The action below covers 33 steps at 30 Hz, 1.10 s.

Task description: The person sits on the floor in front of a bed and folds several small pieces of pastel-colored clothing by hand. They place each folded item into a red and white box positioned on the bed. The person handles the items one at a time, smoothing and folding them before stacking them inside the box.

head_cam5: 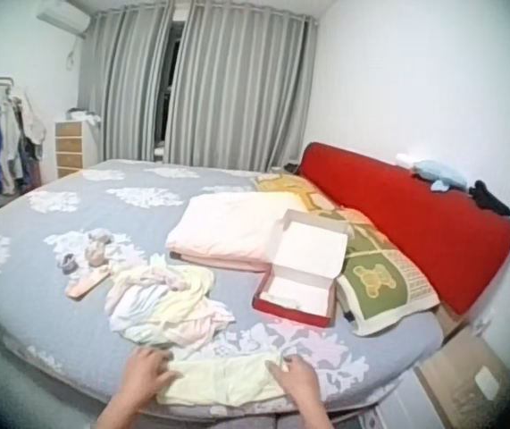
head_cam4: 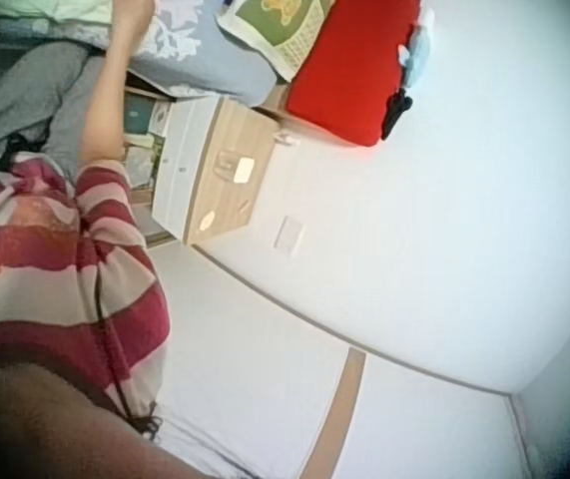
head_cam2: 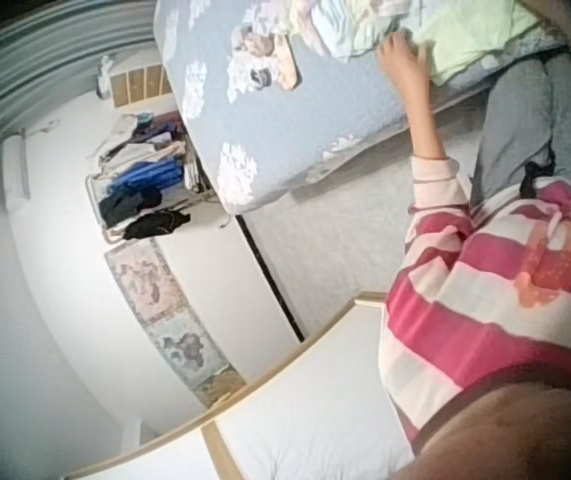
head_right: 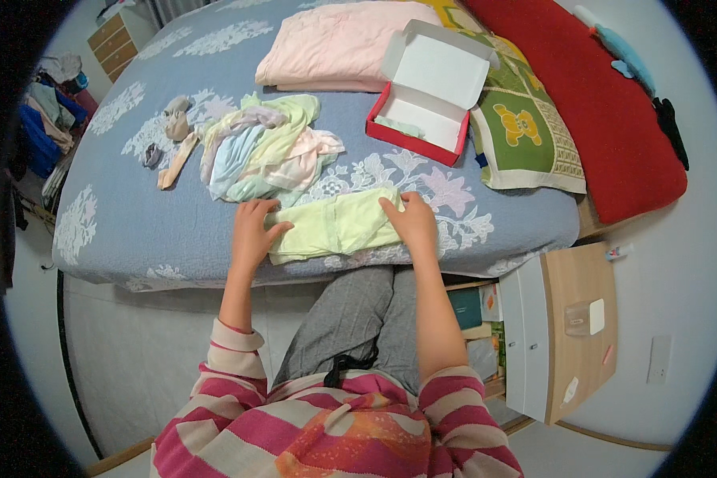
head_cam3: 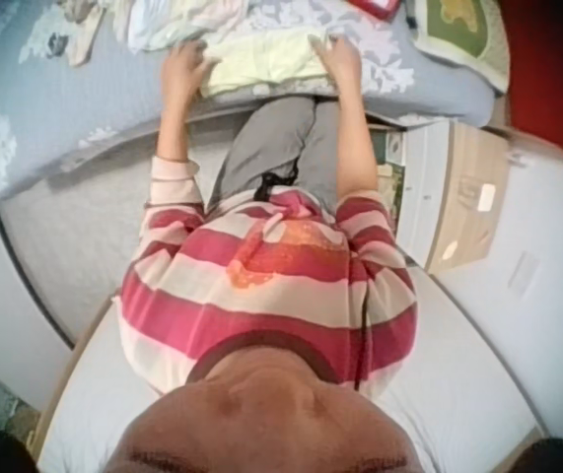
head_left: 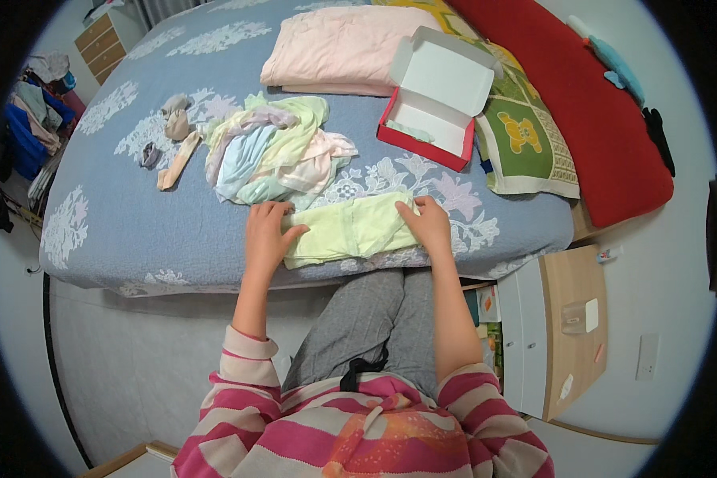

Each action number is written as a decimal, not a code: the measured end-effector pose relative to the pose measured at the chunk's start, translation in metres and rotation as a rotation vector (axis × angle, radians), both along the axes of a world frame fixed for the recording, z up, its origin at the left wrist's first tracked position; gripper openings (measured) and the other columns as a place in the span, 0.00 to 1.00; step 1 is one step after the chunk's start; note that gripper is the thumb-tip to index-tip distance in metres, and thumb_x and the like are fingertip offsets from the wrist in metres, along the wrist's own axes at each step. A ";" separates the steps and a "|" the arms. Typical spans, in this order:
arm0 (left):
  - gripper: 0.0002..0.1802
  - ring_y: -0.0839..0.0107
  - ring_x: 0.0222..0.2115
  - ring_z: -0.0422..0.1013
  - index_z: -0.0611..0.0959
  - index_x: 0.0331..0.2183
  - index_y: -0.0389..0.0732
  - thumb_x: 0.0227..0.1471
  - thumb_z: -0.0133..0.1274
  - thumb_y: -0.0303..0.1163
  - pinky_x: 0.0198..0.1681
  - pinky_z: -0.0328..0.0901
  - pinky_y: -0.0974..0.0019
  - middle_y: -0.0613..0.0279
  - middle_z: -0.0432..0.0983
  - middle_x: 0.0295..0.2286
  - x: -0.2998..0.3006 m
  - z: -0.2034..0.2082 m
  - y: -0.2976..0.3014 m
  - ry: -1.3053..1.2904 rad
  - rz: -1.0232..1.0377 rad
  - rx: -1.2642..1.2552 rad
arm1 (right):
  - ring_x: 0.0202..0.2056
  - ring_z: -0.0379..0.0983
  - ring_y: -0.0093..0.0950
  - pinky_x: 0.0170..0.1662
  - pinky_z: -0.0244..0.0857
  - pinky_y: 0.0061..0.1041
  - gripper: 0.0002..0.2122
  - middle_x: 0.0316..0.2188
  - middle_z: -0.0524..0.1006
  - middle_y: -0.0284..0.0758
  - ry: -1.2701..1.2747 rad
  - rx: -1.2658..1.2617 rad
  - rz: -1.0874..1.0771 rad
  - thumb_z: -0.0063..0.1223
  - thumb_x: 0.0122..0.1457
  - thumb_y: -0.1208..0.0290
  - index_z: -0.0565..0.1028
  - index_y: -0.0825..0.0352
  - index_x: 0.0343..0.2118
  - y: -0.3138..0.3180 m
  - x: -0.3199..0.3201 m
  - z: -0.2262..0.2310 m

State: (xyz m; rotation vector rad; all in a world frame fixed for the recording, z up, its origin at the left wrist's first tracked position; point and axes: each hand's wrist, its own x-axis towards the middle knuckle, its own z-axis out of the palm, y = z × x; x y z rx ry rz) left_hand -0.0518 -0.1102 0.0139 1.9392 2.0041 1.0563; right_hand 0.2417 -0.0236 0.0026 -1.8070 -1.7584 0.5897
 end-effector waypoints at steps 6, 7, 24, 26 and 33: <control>0.16 0.65 0.32 0.69 0.79 0.30 0.37 0.37 0.65 0.33 0.34 0.63 0.65 0.60 0.75 0.26 -0.003 -0.001 0.009 -0.071 -0.111 -0.182 | 0.36 0.76 0.41 0.39 0.67 0.33 0.20 0.32 0.79 0.46 0.215 0.049 0.140 0.60 0.50 0.56 0.75 0.71 0.37 0.001 -0.008 -0.008; 0.15 0.68 0.31 0.69 0.79 0.30 0.37 0.38 0.65 0.32 0.33 0.63 0.68 0.62 0.75 0.25 -0.002 -0.006 0.010 -0.166 -0.136 -0.117 | 0.35 0.76 0.40 0.39 0.67 0.32 0.20 0.32 0.79 0.45 0.246 0.059 0.126 0.60 0.50 0.57 0.75 0.71 0.37 0.001 -0.007 -0.007; 0.23 0.80 0.21 0.65 0.77 0.38 0.34 0.44 0.64 0.38 0.23 0.60 0.75 0.68 0.71 0.21 0.055 -0.024 0.081 -0.780 -0.041 -0.315 | 0.28 0.74 0.38 0.34 0.66 0.34 0.12 0.29 0.76 0.43 0.012 0.319 0.067 0.60 0.49 0.65 0.78 0.70 0.30 0.051 0.089 -0.014; 0.22 0.81 0.20 0.65 0.77 0.39 0.34 0.47 0.61 0.39 0.22 0.59 0.76 0.69 0.71 0.20 0.056 -0.028 0.074 -0.908 -0.049 -0.285 | 0.29 0.74 0.41 0.34 0.67 0.37 0.11 0.30 0.76 0.43 -0.133 0.414 0.043 0.59 0.49 0.65 0.78 0.69 0.30 0.042 0.073 0.000; 0.15 0.85 0.18 0.60 0.76 0.36 0.39 0.58 0.49 0.42 0.20 0.54 0.78 0.74 0.67 0.20 0.051 -0.031 0.069 -1.190 -0.074 -0.334 | 0.30 0.74 0.41 0.33 0.67 0.39 0.09 0.29 0.75 0.40 -0.347 0.390 -0.103 0.56 0.50 0.65 0.78 0.64 0.30 0.021 0.007 0.024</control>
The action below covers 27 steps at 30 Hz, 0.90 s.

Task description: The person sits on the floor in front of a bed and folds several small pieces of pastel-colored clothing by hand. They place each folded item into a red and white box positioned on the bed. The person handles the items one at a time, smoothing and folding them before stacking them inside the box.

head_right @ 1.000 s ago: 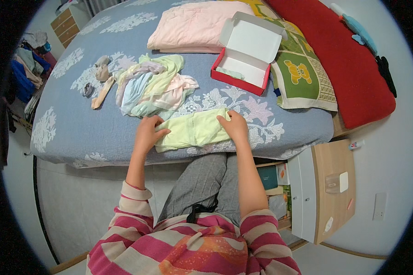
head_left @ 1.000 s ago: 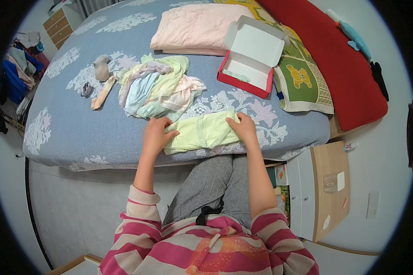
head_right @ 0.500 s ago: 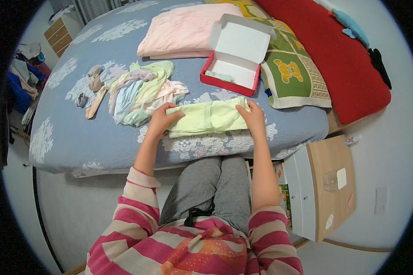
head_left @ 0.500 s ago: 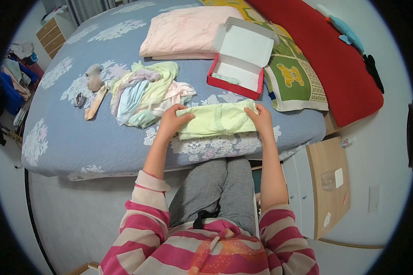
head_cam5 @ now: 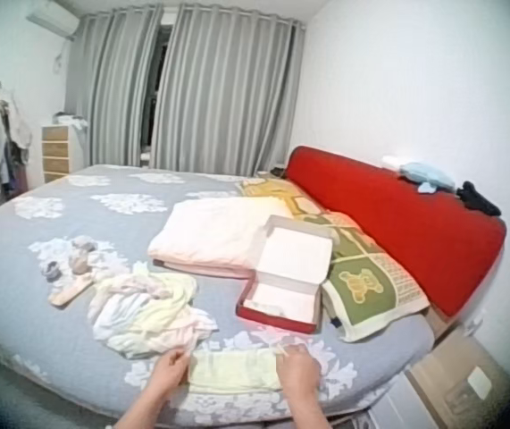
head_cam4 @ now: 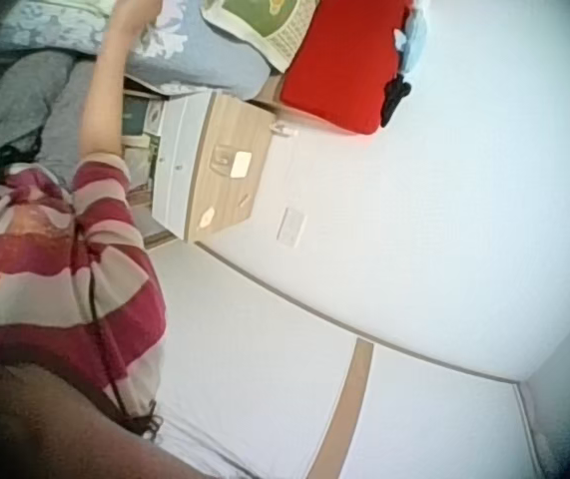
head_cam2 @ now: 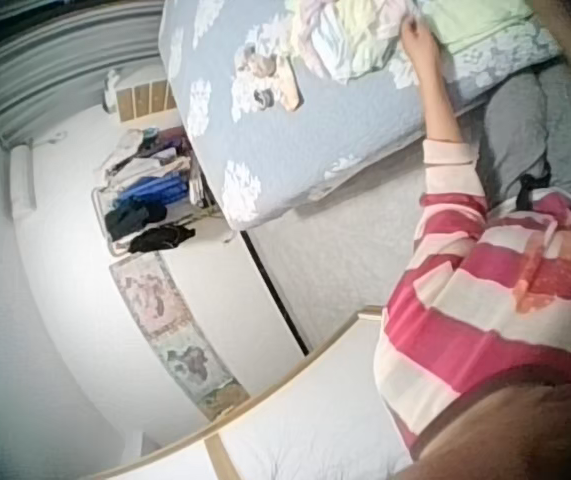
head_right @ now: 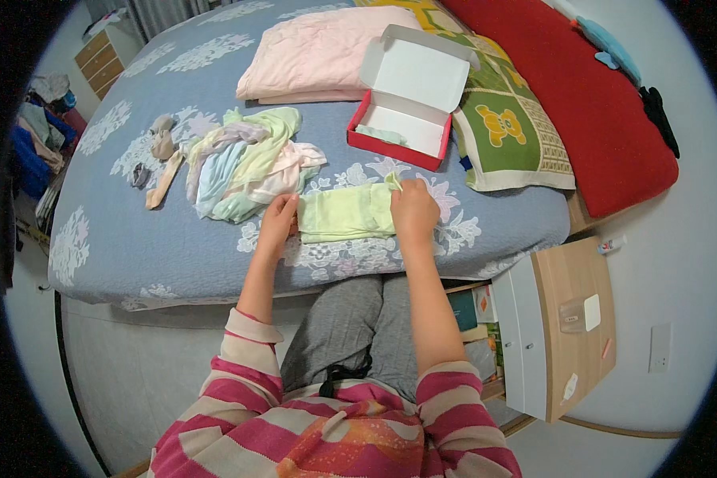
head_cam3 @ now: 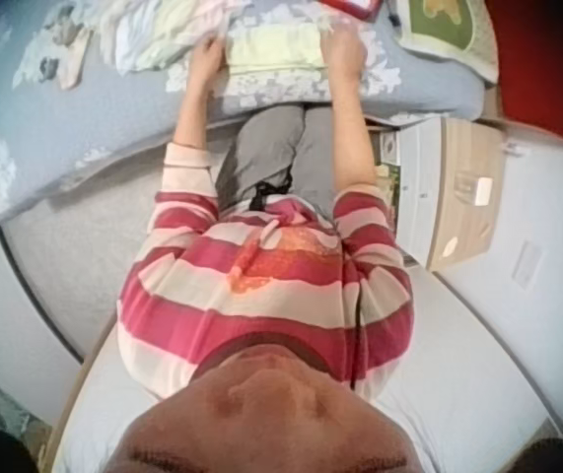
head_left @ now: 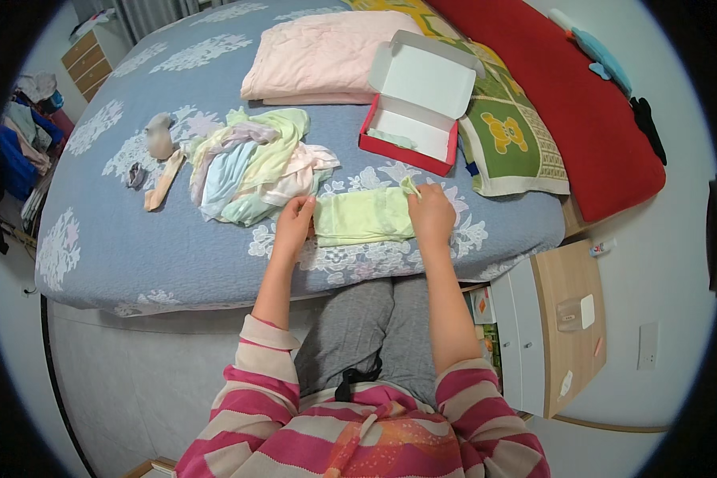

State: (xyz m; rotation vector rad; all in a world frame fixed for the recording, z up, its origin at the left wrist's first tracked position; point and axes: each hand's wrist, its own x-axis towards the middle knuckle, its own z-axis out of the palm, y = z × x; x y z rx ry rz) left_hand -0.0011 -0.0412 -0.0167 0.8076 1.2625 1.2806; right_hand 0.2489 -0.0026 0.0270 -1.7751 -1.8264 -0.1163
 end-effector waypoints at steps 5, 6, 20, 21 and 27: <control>0.12 0.87 0.16 0.56 0.75 0.34 0.43 0.60 0.46 0.42 0.18 0.51 0.79 0.79 0.62 0.20 0.005 0.008 -0.002 -0.157 0.028 -0.057 | 0.30 0.73 0.41 0.33 0.67 0.37 0.11 0.28 0.75 0.40 0.005 -0.071 0.041 0.55 0.52 0.62 0.79 0.65 0.28 -0.009 -0.006 -0.010; 0.12 0.87 0.16 0.56 0.75 0.34 0.43 0.60 0.47 0.42 0.18 0.51 0.79 0.79 0.62 0.20 0.004 0.009 -0.002 -0.162 0.036 -0.054 | 0.30 0.73 0.41 0.33 0.67 0.37 0.12 0.27 0.75 0.40 0.127 -0.086 0.046 0.54 0.53 0.61 0.79 0.66 0.28 -0.008 -0.002 -0.013; 0.13 0.84 0.21 0.65 0.75 0.39 0.39 0.58 0.50 0.38 0.23 0.61 0.78 0.73 0.70 0.24 -0.002 -0.009 0.002 -0.117 -0.011 0.007 | 0.32 0.71 0.39 0.36 0.65 0.35 0.16 0.22 0.76 0.41 0.429 -0.223 -0.077 0.63 0.45 0.59 0.75 0.68 0.25 -0.009 0.023 -0.042; 0.13 0.84 0.21 0.65 0.75 0.40 0.39 0.58 0.50 0.38 0.23 0.62 0.78 0.73 0.70 0.24 -0.001 -0.009 0.002 -0.120 0.006 -0.001 | 0.32 0.71 0.39 0.36 0.65 0.36 0.14 0.23 0.75 0.40 0.452 -0.205 -0.102 0.63 0.45 0.61 0.74 0.68 0.25 -0.010 0.020 -0.040; 0.14 0.84 0.22 0.66 0.75 0.40 0.39 0.57 0.50 0.38 0.23 0.63 0.78 0.72 0.71 0.24 -0.001 -0.010 0.002 -0.092 0.012 0.016 | 0.33 0.69 0.38 0.36 0.60 0.37 0.10 0.28 0.71 0.36 0.143 0.228 0.019 0.60 0.40 0.75 0.69 0.63 0.26 -0.026 -0.031 -0.019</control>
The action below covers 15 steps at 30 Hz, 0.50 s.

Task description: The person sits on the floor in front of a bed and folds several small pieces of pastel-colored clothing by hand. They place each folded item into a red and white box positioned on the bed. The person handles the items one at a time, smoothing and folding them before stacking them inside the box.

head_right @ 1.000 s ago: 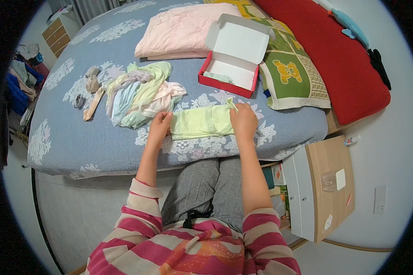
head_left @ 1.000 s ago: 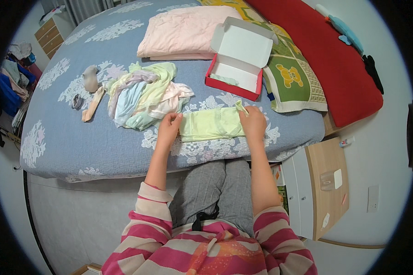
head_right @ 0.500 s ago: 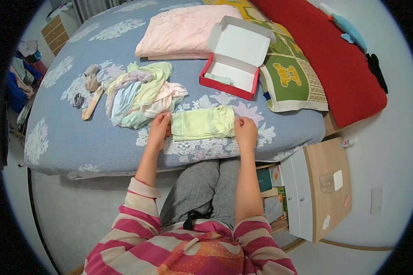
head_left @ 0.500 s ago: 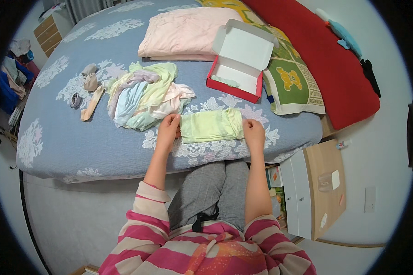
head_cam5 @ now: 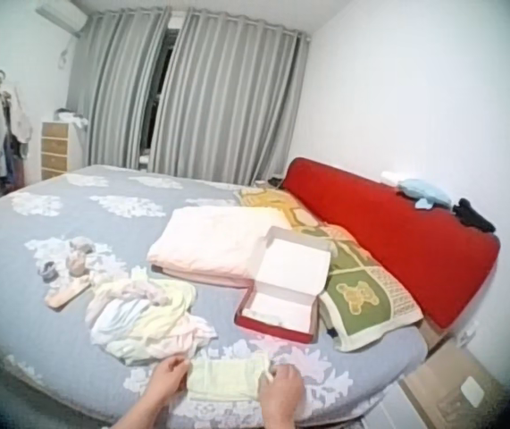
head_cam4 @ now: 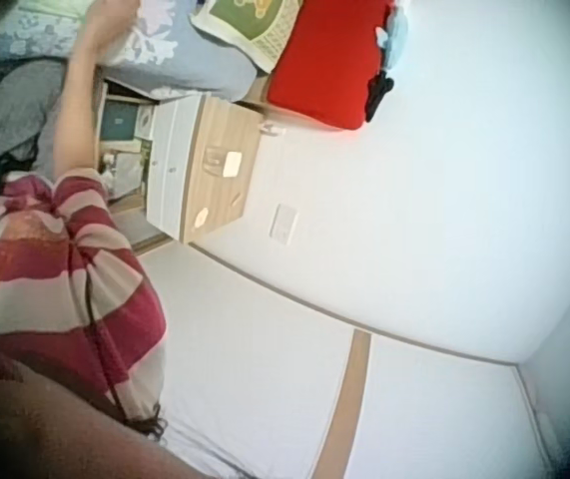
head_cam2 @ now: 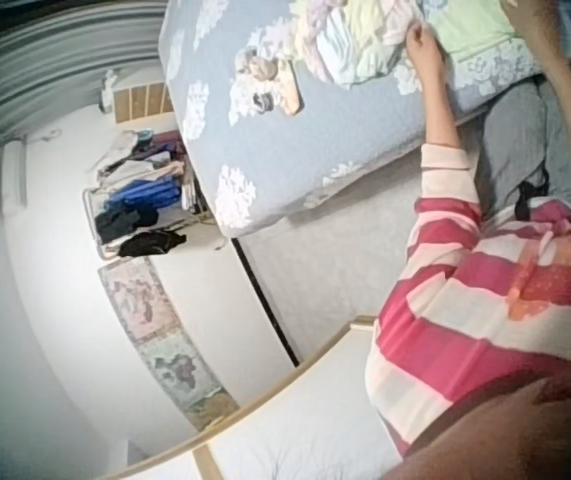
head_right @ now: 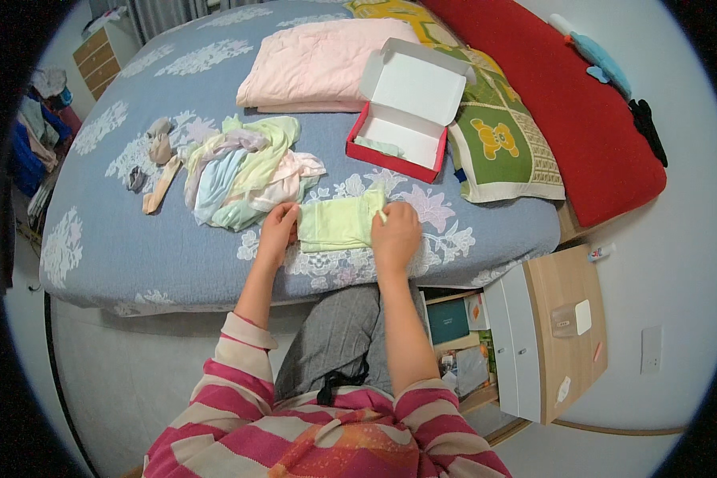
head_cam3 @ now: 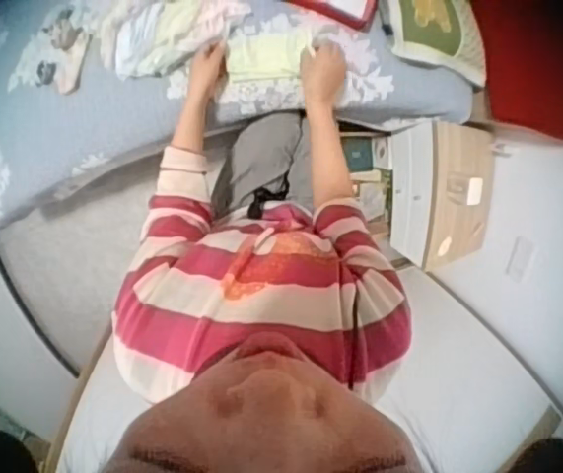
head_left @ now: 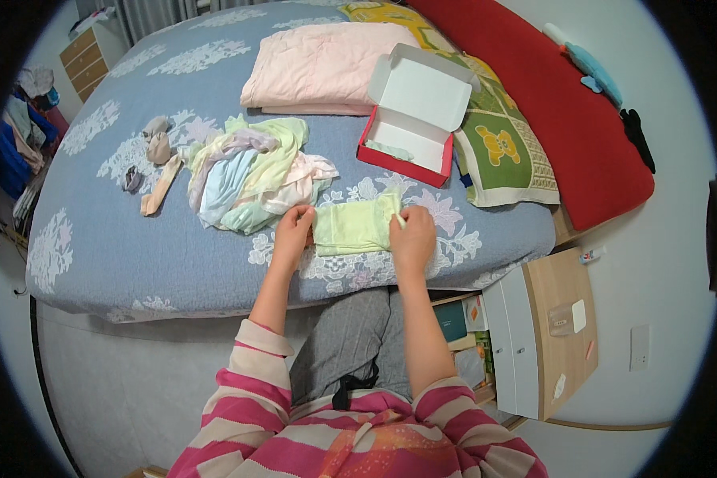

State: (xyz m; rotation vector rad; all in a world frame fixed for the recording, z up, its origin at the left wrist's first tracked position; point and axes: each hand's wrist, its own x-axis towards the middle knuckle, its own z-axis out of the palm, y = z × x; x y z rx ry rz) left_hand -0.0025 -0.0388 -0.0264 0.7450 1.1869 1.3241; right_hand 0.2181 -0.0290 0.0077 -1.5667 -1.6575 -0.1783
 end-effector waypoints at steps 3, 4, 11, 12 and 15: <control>0.14 0.85 0.21 0.65 0.76 0.40 0.39 0.58 0.50 0.38 0.22 0.61 0.78 0.73 0.71 0.24 0.001 0.002 -0.002 -0.016 0.012 0.001 | 0.35 0.67 0.35 0.37 0.59 0.35 0.11 0.30 0.71 0.34 -0.123 0.012 0.075 0.59 0.39 0.76 0.69 0.62 0.26 -0.009 -0.017 0.002; 0.13 0.85 0.21 0.65 0.76 0.40 0.40 0.58 0.50 0.39 0.22 0.60 0.78 0.74 0.70 0.24 0.000 0.001 -0.001 -0.004 -0.002 0.000 | 0.36 0.66 0.35 0.38 0.58 0.35 0.11 0.31 0.71 0.33 -0.156 -0.010 0.068 0.59 0.40 0.76 0.69 0.61 0.27 -0.011 -0.020 -0.001; 0.13 0.84 0.20 0.63 0.77 0.41 0.40 0.58 0.50 0.38 0.21 0.59 0.78 0.74 0.70 0.25 -0.002 -0.001 -0.002 0.024 -0.014 -0.007 | 0.41 0.66 0.36 0.42 0.58 0.36 0.09 0.37 0.72 0.34 -0.108 0.054 0.200 0.56 0.45 0.73 0.73 0.63 0.31 -0.025 -0.019 -0.014; 0.13 0.82 0.20 0.64 0.76 0.40 0.39 0.57 0.51 0.36 0.21 0.59 0.76 0.72 0.70 0.24 0.000 -0.003 -0.003 0.086 0.043 0.049 | 0.43 0.66 0.36 0.44 0.58 0.36 0.09 0.39 0.72 0.35 -0.103 0.069 0.224 0.56 0.46 0.73 0.73 0.64 0.32 -0.028 -0.019 -0.014; 0.12 0.75 0.23 0.66 0.76 0.40 0.36 0.53 0.52 0.30 0.24 0.61 0.70 0.65 0.72 0.26 0.014 -0.007 -0.012 0.449 0.298 0.290 | 0.49 0.65 0.37 0.48 0.57 0.37 0.11 0.45 0.72 0.36 -0.117 0.060 0.263 0.55 0.49 0.71 0.74 0.65 0.37 -0.035 -0.017 -0.019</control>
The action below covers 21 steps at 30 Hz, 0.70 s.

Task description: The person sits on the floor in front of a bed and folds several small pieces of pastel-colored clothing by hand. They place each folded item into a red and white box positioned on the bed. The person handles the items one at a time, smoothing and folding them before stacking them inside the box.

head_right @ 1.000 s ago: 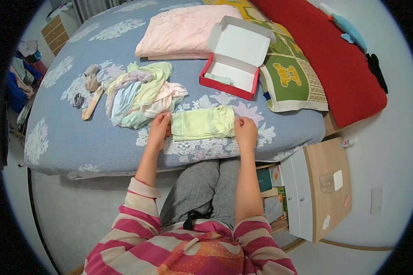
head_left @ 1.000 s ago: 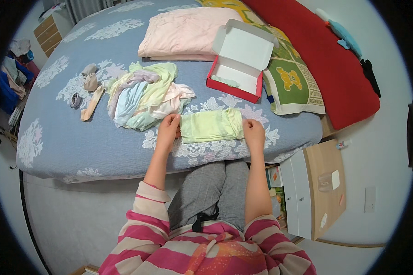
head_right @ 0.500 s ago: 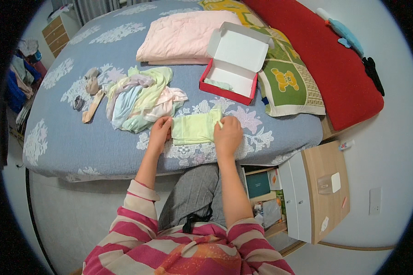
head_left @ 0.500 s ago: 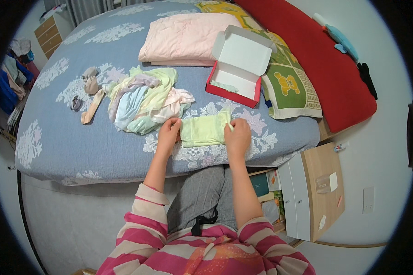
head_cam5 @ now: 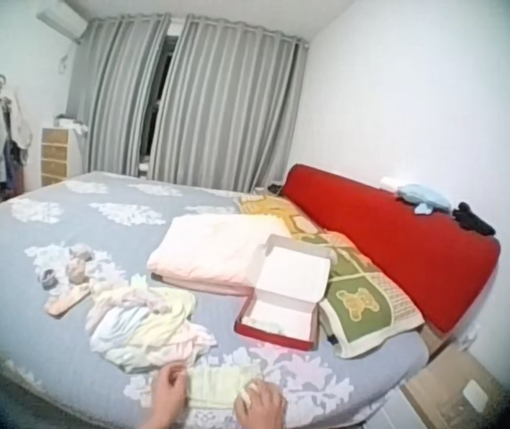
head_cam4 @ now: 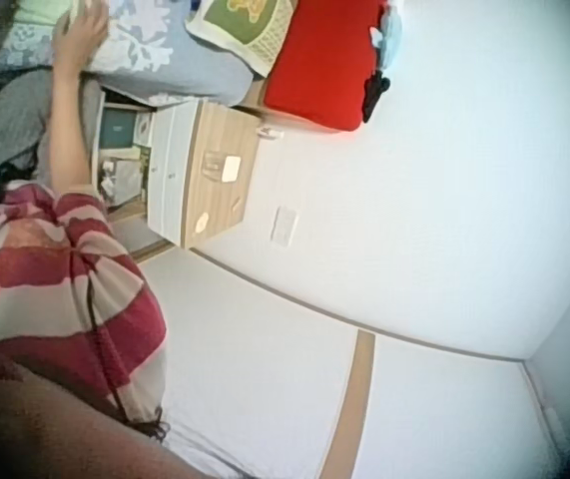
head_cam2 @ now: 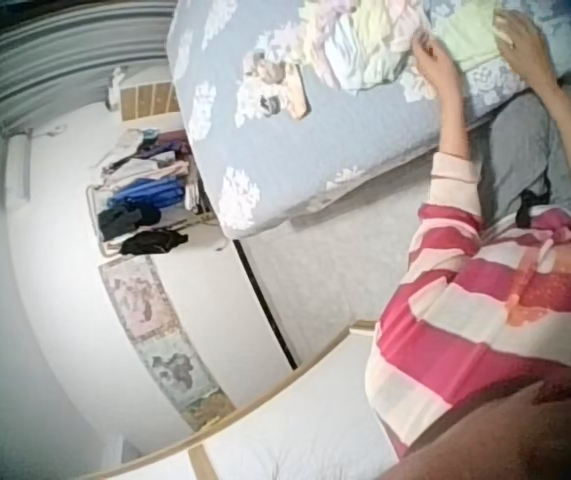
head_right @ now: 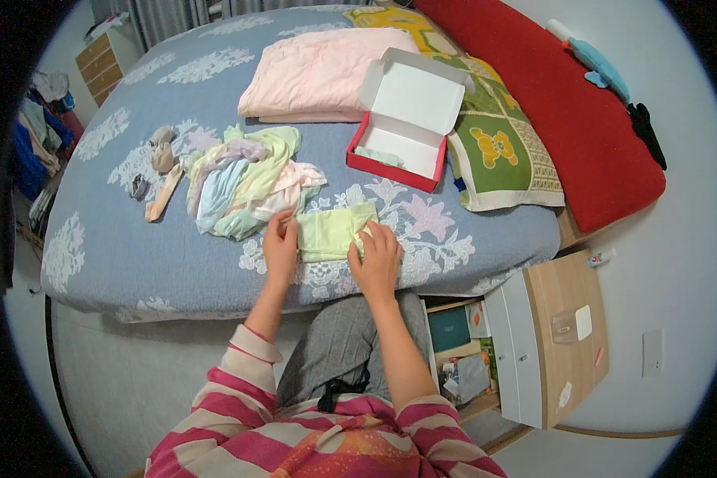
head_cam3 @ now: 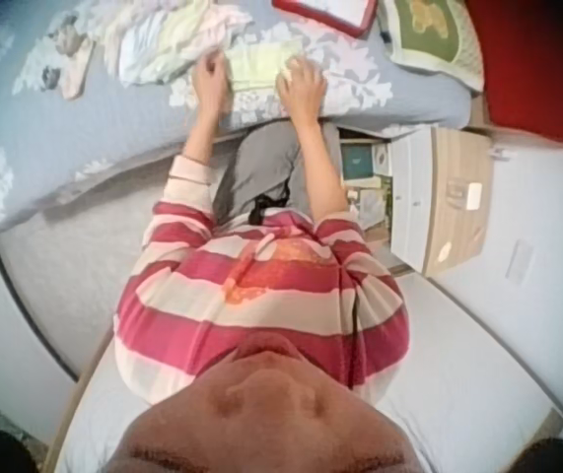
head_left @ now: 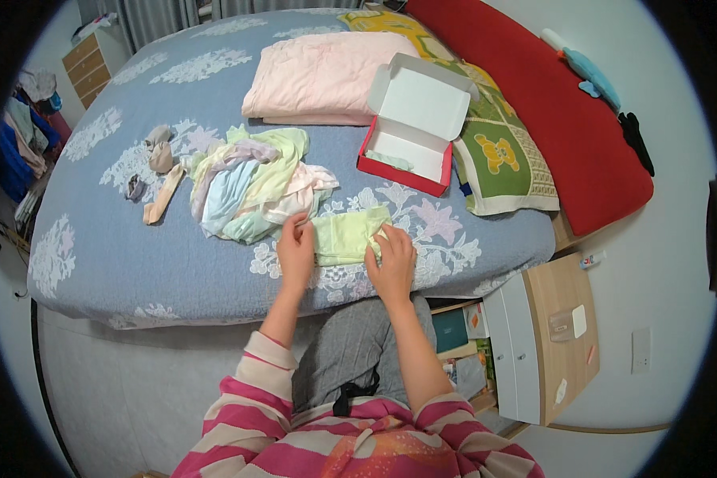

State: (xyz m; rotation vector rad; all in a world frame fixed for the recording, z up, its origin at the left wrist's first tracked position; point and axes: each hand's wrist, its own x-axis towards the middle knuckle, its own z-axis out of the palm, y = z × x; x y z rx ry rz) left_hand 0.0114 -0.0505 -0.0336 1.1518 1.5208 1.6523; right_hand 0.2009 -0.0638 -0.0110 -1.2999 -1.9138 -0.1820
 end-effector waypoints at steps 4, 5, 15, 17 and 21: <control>0.18 0.58 0.37 0.69 0.78 0.39 0.39 0.41 0.52 0.20 0.41 0.65 0.63 0.56 0.73 0.38 0.032 0.033 -0.014 0.737 0.119 0.529 | 0.53 0.63 0.37 0.52 0.56 0.39 0.14 0.50 0.71 0.37 -0.065 -0.069 -0.005 0.53 0.53 0.69 0.74 0.66 0.43 -0.005 0.007 -0.011; 0.19 0.57 0.38 0.69 0.78 0.38 0.39 0.38 0.52 0.20 0.42 0.65 0.62 0.56 0.73 0.38 0.039 0.037 -0.009 0.777 -0.044 0.594 | 0.54 0.63 0.37 0.53 0.55 0.39 0.14 0.51 0.70 0.37 -0.053 -0.070 0.009 0.50 0.55 0.68 0.73 0.66 0.44 -0.005 0.008 -0.013; 0.09 0.57 0.37 0.70 0.84 0.30 0.40 0.40 0.56 0.24 0.42 0.65 0.59 0.58 0.78 0.30 0.041 0.043 0.093 0.859 -0.859 0.192 | 0.48 0.65 0.44 0.51 0.59 0.36 0.20 0.45 0.73 0.43 0.214 -0.293 -0.119 0.58 0.51 0.67 0.70 0.70 0.45 0.001 0.012 -0.004; 0.08 0.60 0.36 0.71 0.85 0.28 0.40 0.39 0.57 0.25 0.42 0.65 0.60 0.59 0.79 0.29 0.036 0.045 0.110 0.833 -0.973 0.160 | 0.47 0.65 0.46 0.50 0.60 0.39 0.27 0.43 0.73 0.47 0.201 -0.392 -0.209 0.63 0.46 0.65 0.67 0.70 0.49 0.005 0.007 0.003; 0.09 0.60 0.35 0.71 0.83 0.28 0.40 0.38 0.59 0.26 0.41 0.65 0.60 0.59 0.77 0.30 0.031 0.051 0.121 0.937 -1.058 0.156 | 0.45 0.67 0.47 0.49 0.61 0.41 0.27 0.42 0.74 0.47 0.307 -0.519 -0.251 0.62 0.45 0.67 0.67 0.70 0.49 0.016 -0.001 0.005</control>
